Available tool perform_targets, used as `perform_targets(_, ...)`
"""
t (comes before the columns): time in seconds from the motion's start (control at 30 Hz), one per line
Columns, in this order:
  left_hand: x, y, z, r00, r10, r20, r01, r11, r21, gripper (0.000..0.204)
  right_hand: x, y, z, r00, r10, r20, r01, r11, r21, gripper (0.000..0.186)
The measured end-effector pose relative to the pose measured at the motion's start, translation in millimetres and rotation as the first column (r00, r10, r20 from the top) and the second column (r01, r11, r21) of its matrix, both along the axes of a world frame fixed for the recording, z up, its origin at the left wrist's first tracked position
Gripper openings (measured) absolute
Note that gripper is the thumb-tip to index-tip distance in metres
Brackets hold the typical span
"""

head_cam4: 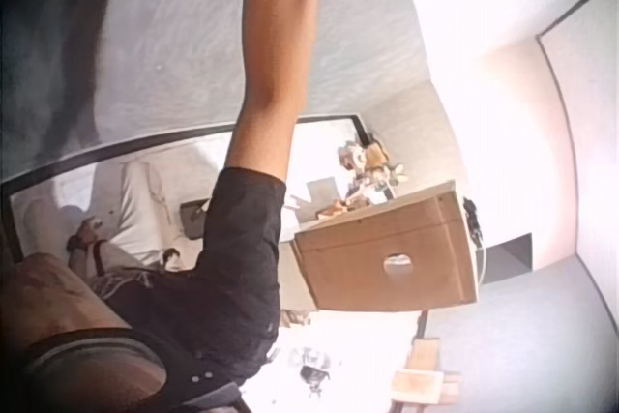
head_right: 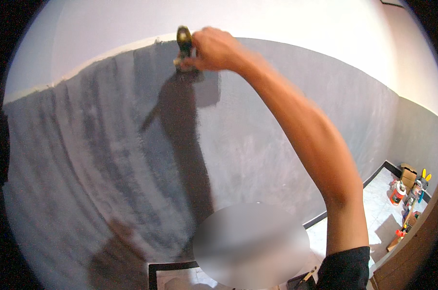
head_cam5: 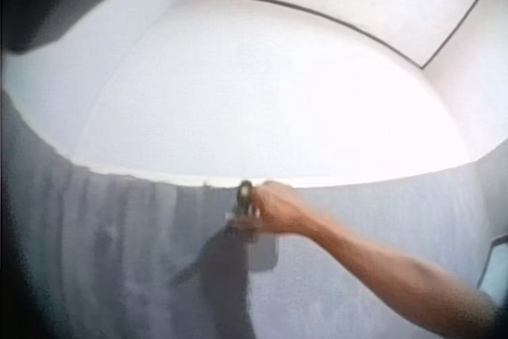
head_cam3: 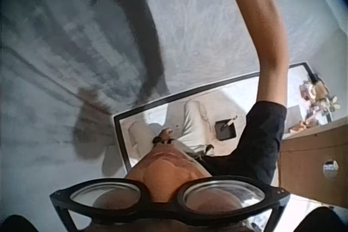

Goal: The person applies grey paint to a wall using a brush, dipping the brush into a tray and smoothing the paint with vertical and horizontal strokes.

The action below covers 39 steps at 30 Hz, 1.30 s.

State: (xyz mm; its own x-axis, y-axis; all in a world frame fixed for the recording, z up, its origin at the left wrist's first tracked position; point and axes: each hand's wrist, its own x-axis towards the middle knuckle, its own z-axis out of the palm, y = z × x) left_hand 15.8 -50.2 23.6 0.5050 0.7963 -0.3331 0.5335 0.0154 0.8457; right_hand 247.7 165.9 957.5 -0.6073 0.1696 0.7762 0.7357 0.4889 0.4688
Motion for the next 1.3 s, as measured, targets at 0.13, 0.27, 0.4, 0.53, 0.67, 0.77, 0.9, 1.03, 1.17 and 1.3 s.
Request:
perform_targets(0.13,3,-9,10,0.999,0.039,-0.010,-0.039,0.999,-0.009,0.100,-12,-9,15,0.993,0.110,-0.039,-0.096,0.960,0.264,0.022)
perform_targets(0.27,5,-12,21,0.997,0.080,-0.010,-0.080,0.996,-0.040,0.095,-14,-17,-18,0.985,0.155,0.081,-0.175,0.841,0.512,0.029)
perform_targets(0.4,7,-8,22,0.992,0.110,0.065,-0.096,0.978,-0.185,0.090,9,-12,-96,0.998,0.070,-0.002,-0.068,0.969,0.239,0.044)
perform_targets(0.53,-2,-8,1,1.000,0.011,-0.027,-0.006,0.982,0.189,0.080,19,-41,-124,0.977,0.196,0.078,-0.172,0.953,-0.248,0.030)
perform_targets(0.67,9,-8,28,0.797,-0.199,-0.570,0.424,0.857,0.293,0.059,45,-27,-74,0.973,0.211,-0.089,-0.229,0.908,-0.350,0.025)
perform_targets(0.77,10,-1,27,0.837,-0.233,-0.495,0.428,0.843,0.326,0.061,39,-24,-14,0.996,-0.003,-0.085,0.000,1.000,-0.031,0.026)
perform_targets(0.9,11,-4,33,0.957,-0.071,-0.281,0.127,0.974,0.187,0.062,35,-9,25,0.992,0.005,-0.126,0.029,0.965,0.262,0.025)
perform_targets(1.03,10,-5,36,0.970,-0.021,-0.243,0.071,0.977,0.200,0.063,31,-23,10,0.971,0.237,-0.014,-0.199,0.843,0.499,0.025)
perform_targets(1.17,11,-2,33,0.979,-0.027,-0.204,0.065,0.981,0.185,0.064,23,4,-45,0.998,0.026,-0.049,-0.010,0.951,0.308,0.039)
perform_targets(1.3,8,-6,25,0.984,-0.029,-0.176,0.066,0.976,0.206,0.066,22,-20,-92,0.986,0.166,0.025,-0.168,0.979,0.112,0.031)
